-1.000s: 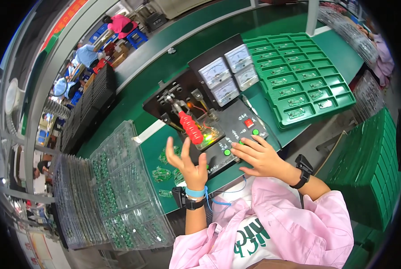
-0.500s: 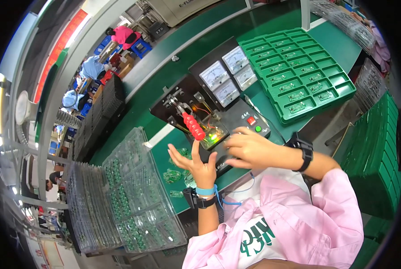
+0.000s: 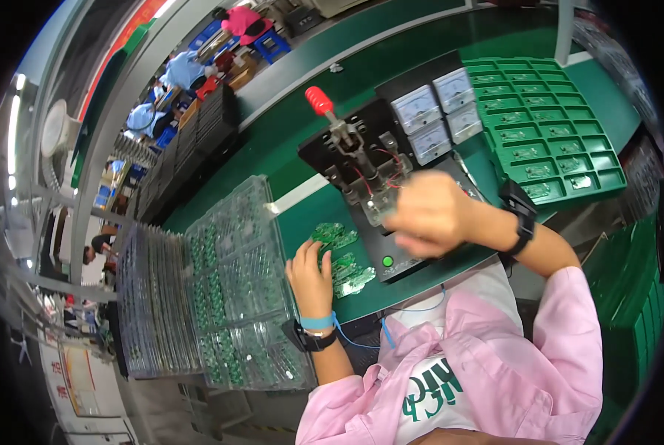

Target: The person picks up a circuit board, places it into a testing machine, and pulls down the red handle. After pressing buttons on the machine, they lift the handle, remove the board, and place it into a green tray, occasionally stacking the trays.

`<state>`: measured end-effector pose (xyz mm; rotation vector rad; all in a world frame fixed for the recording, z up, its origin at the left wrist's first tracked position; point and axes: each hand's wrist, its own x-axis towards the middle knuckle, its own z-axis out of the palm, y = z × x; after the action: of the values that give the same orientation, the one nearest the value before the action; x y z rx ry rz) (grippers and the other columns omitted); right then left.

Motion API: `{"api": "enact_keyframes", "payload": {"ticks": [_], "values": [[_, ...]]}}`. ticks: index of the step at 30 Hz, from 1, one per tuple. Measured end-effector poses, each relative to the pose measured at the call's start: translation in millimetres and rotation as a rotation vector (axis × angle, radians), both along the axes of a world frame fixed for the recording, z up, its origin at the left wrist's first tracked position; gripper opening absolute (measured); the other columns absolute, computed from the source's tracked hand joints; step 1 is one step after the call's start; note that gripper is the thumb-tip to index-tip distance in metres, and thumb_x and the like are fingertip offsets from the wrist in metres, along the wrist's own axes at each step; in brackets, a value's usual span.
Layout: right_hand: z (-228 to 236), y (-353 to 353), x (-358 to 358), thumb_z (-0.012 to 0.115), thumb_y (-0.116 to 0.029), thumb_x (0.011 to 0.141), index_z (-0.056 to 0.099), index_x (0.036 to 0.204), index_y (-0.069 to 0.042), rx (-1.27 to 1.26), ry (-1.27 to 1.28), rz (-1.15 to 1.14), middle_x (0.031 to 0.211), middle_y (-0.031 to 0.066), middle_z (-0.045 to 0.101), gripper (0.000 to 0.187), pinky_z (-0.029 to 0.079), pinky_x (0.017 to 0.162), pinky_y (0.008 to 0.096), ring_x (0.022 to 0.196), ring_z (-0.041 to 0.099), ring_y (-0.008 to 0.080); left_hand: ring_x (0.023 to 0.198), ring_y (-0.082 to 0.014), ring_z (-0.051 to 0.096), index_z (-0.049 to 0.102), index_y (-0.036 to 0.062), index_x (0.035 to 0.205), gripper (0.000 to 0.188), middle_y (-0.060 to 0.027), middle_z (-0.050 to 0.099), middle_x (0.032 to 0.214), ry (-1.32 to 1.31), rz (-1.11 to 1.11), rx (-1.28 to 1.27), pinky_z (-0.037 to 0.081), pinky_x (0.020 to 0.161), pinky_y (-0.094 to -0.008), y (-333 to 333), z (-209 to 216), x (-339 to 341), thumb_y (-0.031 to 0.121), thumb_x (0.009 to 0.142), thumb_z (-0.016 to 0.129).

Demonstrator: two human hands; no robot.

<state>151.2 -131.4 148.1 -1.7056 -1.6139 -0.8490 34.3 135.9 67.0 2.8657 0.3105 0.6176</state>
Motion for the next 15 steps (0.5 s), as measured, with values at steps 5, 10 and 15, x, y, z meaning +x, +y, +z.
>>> {"api": "enact_keyframes", "payload": {"ticks": [5,10,15], "values": [[-48.8,-2.5,-7.9,0.061,-0.011,0.079,0.062,0.108,0.004,-0.639,0.026,-0.370,0.057,0.0044,0.059,0.033,0.042,0.039,0.0318,0.044,0.058,0.0194,0.102,-0.0327,0.059,0.063,0.0047,0.106,0.025,-0.0113,0.064,0.110,-0.051,-0.234,0.004,0.044,0.092,-0.0452,16.5,-10.5,32.0,0.009,0.082,0.068],[-52.9,9.8,-6.8,0.060,-0.009,0.074,0.061,0.102,0.009,-0.637,-0.091,-0.356,0.055,0.0062,0.058,0.034,0.045,0.040,0.0327,0.045,0.060,0.0197,0.096,-0.0338,0.059,0.061,0.0041,0.106,0.026,-0.0128,0.062,0.107,-0.087,-0.223,-0.077,0.049,0.081,-0.0419,22.2,-23.4,32.9,0.005,0.081,0.066],[-53.6,-4.5,-14.6,0.062,-0.007,0.074,0.058,0.088,0.002,-0.601,-0.062,-0.334,0.061,0.0058,0.059,0.018,0.045,0.042,0.0341,0.048,0.060,0.0203,0.092,-0.0349,0.060,0.062,0.0015,0.099,0.021,-0.0140,0.064,0.102,-0.116,-0.292,-0.243,0.050,0.079,-0.0410,9.7,-7.9,32.3,-0.001,0.078,0.066]]}}
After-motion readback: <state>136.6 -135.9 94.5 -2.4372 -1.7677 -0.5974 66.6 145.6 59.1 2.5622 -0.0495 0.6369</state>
